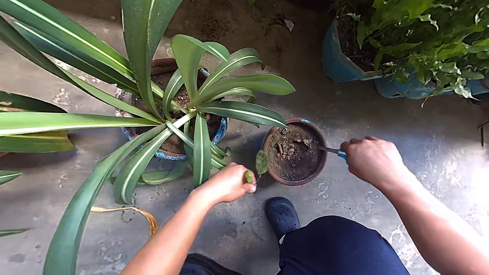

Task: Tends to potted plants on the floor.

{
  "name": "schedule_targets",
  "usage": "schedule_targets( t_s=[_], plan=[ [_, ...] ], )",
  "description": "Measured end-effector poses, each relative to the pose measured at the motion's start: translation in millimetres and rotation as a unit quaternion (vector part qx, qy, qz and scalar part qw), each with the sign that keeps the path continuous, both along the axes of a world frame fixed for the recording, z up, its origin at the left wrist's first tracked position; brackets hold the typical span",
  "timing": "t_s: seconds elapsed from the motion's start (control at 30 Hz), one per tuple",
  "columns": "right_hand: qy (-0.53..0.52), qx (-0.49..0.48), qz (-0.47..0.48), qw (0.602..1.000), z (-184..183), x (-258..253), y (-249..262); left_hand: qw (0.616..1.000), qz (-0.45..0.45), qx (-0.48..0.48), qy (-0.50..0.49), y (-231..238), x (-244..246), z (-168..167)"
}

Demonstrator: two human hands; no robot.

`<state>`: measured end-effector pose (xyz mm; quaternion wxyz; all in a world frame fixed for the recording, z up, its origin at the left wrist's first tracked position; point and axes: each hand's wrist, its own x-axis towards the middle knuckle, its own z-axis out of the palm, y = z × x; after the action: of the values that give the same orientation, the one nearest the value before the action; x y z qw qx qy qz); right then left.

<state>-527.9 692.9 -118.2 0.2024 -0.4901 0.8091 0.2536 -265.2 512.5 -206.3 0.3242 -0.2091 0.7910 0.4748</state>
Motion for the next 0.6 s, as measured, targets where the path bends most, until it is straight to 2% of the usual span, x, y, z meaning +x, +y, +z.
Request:
schedule_targets(
  t_s=[0.07,0.17,0.27,0.37,0.53,0.6],
  plan=[
    [0.017,0.055,0.002,0.998,-12.9,5.0,-18.8,0.991,-0.065,-0.047,-0.112,-4.7,2.5,-6.8],
    [0.031,0.089,0.010,0.996,-28.3,7.2,-28.9,0.971,-0.108,-0.092,-0.191,-5.9,11.0,-33.0],
    [0.021,0.027,0.042,0.999,-39.2,-0.2,-11.9,0.964,-0.120,-0.093,-0.216,0.9,20.6,-57.2],
    [-0.028,-0.002,0.025,0.999,-47.8,-11.5,4.0,0.957,-0.110,-0.105,-0.246,7.4,31.8,-74.7],
    [-0.015,-0.003,0.016,1.000,-35.2,-2.2,6.6,0.959,-0.079,-0.097,-0.253,-1.2,46.1,-69.2],
    [-0.002,-0.032,0.029,0.999,-27.6,5.9,4.7,0.963,-0.063,-0.090,-0.245,-4.9,50.8,-67.8]
  ],
)
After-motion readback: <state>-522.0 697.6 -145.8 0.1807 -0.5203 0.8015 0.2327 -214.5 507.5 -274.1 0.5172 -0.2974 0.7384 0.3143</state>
